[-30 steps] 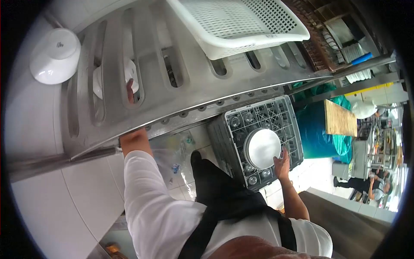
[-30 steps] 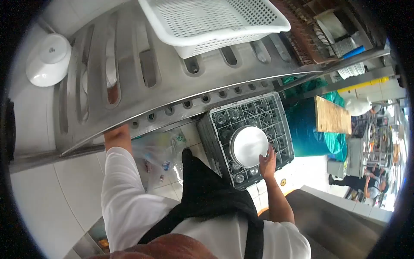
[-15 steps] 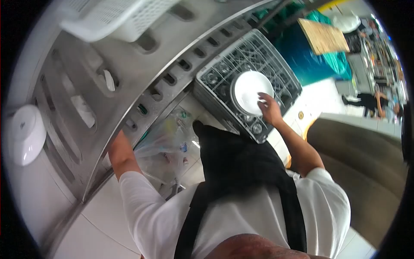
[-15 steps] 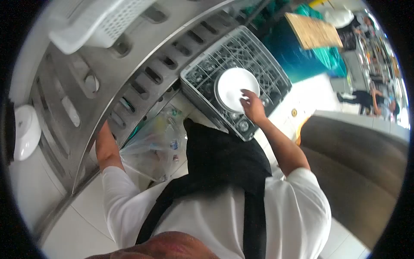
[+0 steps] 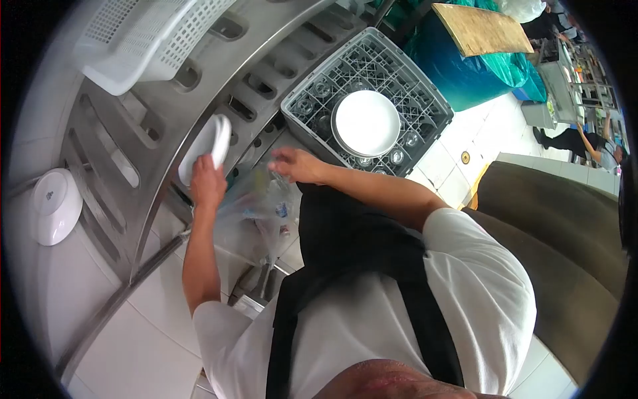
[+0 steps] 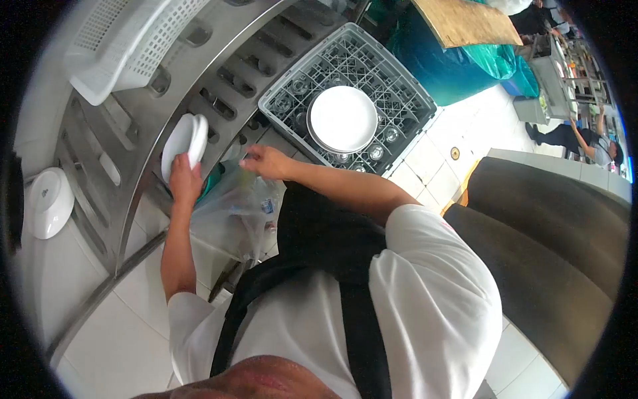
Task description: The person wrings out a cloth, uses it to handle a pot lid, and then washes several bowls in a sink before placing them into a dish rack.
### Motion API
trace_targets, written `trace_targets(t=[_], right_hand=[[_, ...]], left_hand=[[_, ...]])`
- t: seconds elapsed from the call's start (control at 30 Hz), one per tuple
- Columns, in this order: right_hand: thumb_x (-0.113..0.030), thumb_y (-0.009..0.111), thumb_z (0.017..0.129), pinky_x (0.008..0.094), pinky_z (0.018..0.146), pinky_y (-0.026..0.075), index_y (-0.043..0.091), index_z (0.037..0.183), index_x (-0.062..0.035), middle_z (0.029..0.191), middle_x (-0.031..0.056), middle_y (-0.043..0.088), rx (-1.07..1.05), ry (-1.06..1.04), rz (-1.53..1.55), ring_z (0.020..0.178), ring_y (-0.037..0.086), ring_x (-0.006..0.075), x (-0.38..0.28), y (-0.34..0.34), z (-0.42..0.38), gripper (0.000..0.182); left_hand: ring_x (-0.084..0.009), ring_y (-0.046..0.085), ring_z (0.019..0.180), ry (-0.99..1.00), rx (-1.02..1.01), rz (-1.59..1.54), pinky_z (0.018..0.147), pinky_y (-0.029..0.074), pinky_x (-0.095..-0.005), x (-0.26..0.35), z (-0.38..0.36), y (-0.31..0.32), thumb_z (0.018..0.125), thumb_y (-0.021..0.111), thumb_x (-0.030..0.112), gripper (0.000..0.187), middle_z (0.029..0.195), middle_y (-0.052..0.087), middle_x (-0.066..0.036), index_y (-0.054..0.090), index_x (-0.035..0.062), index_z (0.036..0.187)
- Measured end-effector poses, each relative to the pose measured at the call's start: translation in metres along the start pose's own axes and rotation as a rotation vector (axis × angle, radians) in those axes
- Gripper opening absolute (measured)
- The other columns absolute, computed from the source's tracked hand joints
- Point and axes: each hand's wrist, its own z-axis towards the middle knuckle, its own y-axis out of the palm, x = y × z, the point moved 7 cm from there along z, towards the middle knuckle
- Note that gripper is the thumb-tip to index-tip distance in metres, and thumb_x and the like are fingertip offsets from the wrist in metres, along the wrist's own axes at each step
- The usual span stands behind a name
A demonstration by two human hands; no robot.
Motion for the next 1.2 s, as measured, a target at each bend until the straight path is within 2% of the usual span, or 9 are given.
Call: trace_targets(t=[0.13, 0.2, 0.33, 0.5, 0.57, 0.7, 0.83, 1.0, 1.2], right_hand=[[-0.065, 0.060, 0.086, 0.0549, 0.087, 0.053, 0.019, 0.150, -0.0130, 0.146, 0.0170, 0.038, 0.068, 0.195, 0.607, 0.111, 0.059, 0.0376, -0.027, -0.021, -0.012, 0.092], [-0.057, 0.064, 0.088, 0.0524, 0.085, 0.055, 0.031, 0.144, -0.0128, 0.139, 0.0186, 0.045, 0.038, 0.096, 0.690, 0.112, 0.060, 0.0356, -0.051, -0.047, -0.027, 0.079], [-0.013, 0.060, 0.084, 0.0421, 0.063, 0.063, 0.041, 0.132, -0.0054, 0.113, 0.0173, 0.060, 0.355, -0.012, 0.711, 0.091, 0.068, 0.0322, -0.033, -0.136, -0.057, 0.053], [-0.002, 0.054, 0.081, 0.0478, 0.068, 0.064, 0.046, 0.124, -0.0011, 0.112, 0.0181, 0.056, 0.568, -0.027, 0.757, 0.093, 0.065, 0.0347, 0.014, -0.266, -0.072, 0.044], [-0.002, 0.055, 0.082, 0.0497, 0.069, 0.063, 0.047, 0.119, 0.0061, 0.115, 0.0223, 0.055, 0.641, -0.037, 0.790, 0.097, 0.062, 0.0383, 0.047, -0.323, -0.066, 0.039], [-0.001, 0.049, 0.087, 0.0569, 0.088, 0.056, 0.043, 0.132, 0.0039, 0.128, 0.0237, 0.052, 0.643, -0.006, 0.775, 0.114, 0.057, 0.0423, 0.078, -0.396, -0.057, 0.045], [-0.002, 0.047, 0.085, 0.0587, 0.087, 0.055, 0.041, 0.136, -0.0017, 0.134, 0.0210, 0.050, 0.683, 0.029, 0.804, 0.117, 0.055, 0.0425, 0.112, -0.433, -0.047, 0.051], [-0.001, 0.044, 0.085, 0.0574, 0.082, 0.057, 0.037, 0.138, -0.0017, 0.134, 0.0222, 0.049, 0.685, 0.021, 0.772, 0.114, 0.056, 0.0438, 0.140, -0.446, -0.038, 0.053], [-0.020, 0.052, 0.096, 0.0577, 0.086, 0.052, 0.035, 0.143, -0.0056, 0.138, 0.0200, 0.048, 0.738, 0.096, 0.705, 0.118, 0.054, 0.0413, 0.129, -0.430, -0.028, 0.052]], left_hand=[[-0.0346, 0.055, 0.098, 0.289, -0.008, 0.011, 0.083, 0.048, -0.0456, 0.098, -0.020, -0.016, 0.084, 0.060, 0.012, 0.018, 0.100, 0.054, -0.015, 0.053, 0.0042, 0.099], [-0.0306, 0.056, 0.098, 0.472, 0.011, 0.023, 0.081, 0.048, -0.0432, 0.148, -0.018, -0.013, 0.082, 0.059, 0.010, 0.015, 0.098, 0.055, -0.011, 0.054, 0.0068, 0.095], [-0.0262, 0.057, 0.095, 0.651, 0.052, 0.010, 0.090, 0.046, -0.0429, 0.234, 0.010, 0.005, 0.080, 0.058, 0.011, 0.014, 0.095, 0.056, -0.005, 0.056, 0.0097, 0.094], [-0.0350, 0.040, 0.131, 0.516, 0.109, -0.101, 0.110, 0.029, -0.0554, 0.318, 0.036, 0.011, 0.081, 0.073, 0.024, 0.069, 0.136, 0.045, -0.015, 0.044, 0.0117, 0.142], [-0.0350, 0.042, 0.127, 0.430, 0.109, -0.207, 0.109, 0.032, -0.0517, 0.325, 0.023, 0.016, 0.077, 0.076, 0.027, 0.070, 0.137, 0.043, -0.016, 0.047, 0.0100, 0.139], [-0.0380, 0.043, 0.127, 0.071, -0.008, -0.298, 0.108, 0.037, -0.0466, 0.278, -0.032, 0.066, 0.080, 0.074, 0.025, 0.067, 0.138, 0.042, -0.018, 0.047, 0.0080, 0.139], [-0.0367, 0.044, 0.127, -0.297, -0.022, -0.425, 0.109, 0.036, -0.0446, 0.193, -0.092, 0.110, 0.082, 0.071, 0.022, 0.065, 0.136, 0.045, -0.019, 0.045, 0.0079, 0.140], [-0.0405, 0.054, 0.119, -0.664, 0.168, -0.408, 0.100, 0.045, -0.0452, 0.067, -0.121, 0.098, 0.082, 0.069, 0.025, 0.062, 0.129, 0.054, -0.025, 0.047, 0.0041, 0.136], [-0.0399, 0.060, 0.107, -0.853, 0.458, -0.317, 0.093, 0.048, -0.0460, -0.111, -0.100, 0.104, 0.080, 0.070, 0.034, 0.054, 0.121, 0.060, -0.023, 0.059, 0.0004, 0.120]])
